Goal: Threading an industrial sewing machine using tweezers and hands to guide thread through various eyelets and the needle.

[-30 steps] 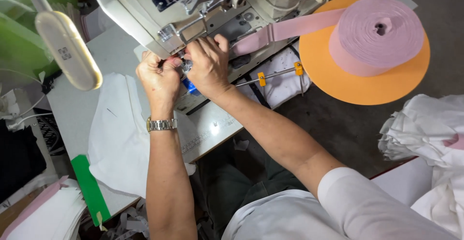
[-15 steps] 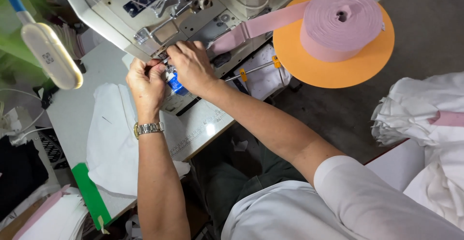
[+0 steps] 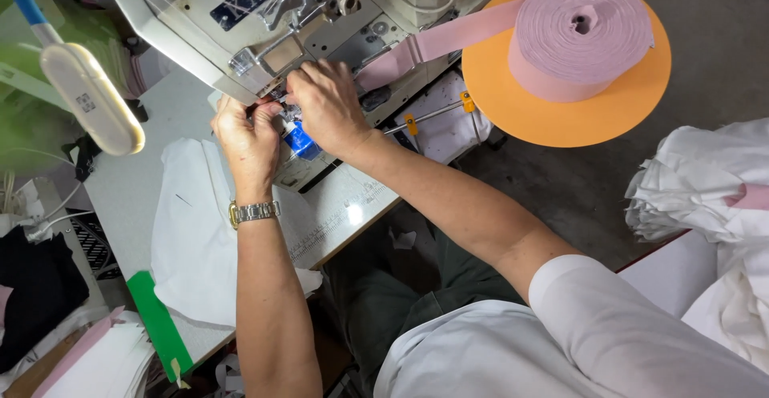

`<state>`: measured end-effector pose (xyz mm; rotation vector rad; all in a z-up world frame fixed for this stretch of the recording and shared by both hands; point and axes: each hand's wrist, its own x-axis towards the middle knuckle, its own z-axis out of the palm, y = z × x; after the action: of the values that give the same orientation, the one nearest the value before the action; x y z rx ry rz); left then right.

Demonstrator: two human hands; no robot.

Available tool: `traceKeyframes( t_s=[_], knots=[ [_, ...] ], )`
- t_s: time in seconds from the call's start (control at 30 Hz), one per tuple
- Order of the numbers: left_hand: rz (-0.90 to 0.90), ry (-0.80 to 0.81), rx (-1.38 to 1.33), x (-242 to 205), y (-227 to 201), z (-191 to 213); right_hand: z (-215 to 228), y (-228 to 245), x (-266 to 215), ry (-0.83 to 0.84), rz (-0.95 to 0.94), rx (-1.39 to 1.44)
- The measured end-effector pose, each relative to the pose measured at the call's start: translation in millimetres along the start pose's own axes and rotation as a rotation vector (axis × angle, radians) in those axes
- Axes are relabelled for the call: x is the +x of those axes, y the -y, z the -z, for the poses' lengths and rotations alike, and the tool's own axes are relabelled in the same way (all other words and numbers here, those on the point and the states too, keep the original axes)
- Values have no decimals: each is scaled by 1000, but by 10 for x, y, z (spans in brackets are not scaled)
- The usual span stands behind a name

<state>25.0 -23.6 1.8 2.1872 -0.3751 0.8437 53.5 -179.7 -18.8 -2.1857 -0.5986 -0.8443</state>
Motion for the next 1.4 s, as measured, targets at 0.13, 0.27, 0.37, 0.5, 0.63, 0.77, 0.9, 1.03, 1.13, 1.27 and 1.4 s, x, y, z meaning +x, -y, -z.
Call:
traceKeyframes(
  t_s=[0.13,0.27,0.37,0.5,0.63,0.77,0.9,1.03,1.13,1.27,1.4],
  knots=[
    [-2,24,-13,4,49,-22,-206,-50,-63,-152,4,-122],
    [-18,-3,38,11,-2,-19,-221,-65,-79,-195,50,-142],
    [-6,-44,29,-12,108,-79,-226,-34,-84,-205,80,-109],
    [99,-91,-112,5,144,-160,-347,-6,-44,-283,3,-59],
    [152,-103,-117,-8,286,-211,-292,115,14,-359,-69,-41],
    [156,-98,-101,-31,269,-200,-312,113,-10,-363,-64,-34],
    [156,-81,-57,-63,119,-199,-369,66,-75,-335,-82,-36],
    [161,-68,-37,-94,106,-185,-291,134,-84,-266,-134,-20],
    [179,-52,9,-120,113,-162,-199,210,-67,-220,-170,-27],
    [147,-27,70,-98,-56,-104,-220,84,-38,-155,-178,-67],
    [164,-36,23,-114,-87,-82,-273,-76,-1,-21,-126,-24]
  ],
)
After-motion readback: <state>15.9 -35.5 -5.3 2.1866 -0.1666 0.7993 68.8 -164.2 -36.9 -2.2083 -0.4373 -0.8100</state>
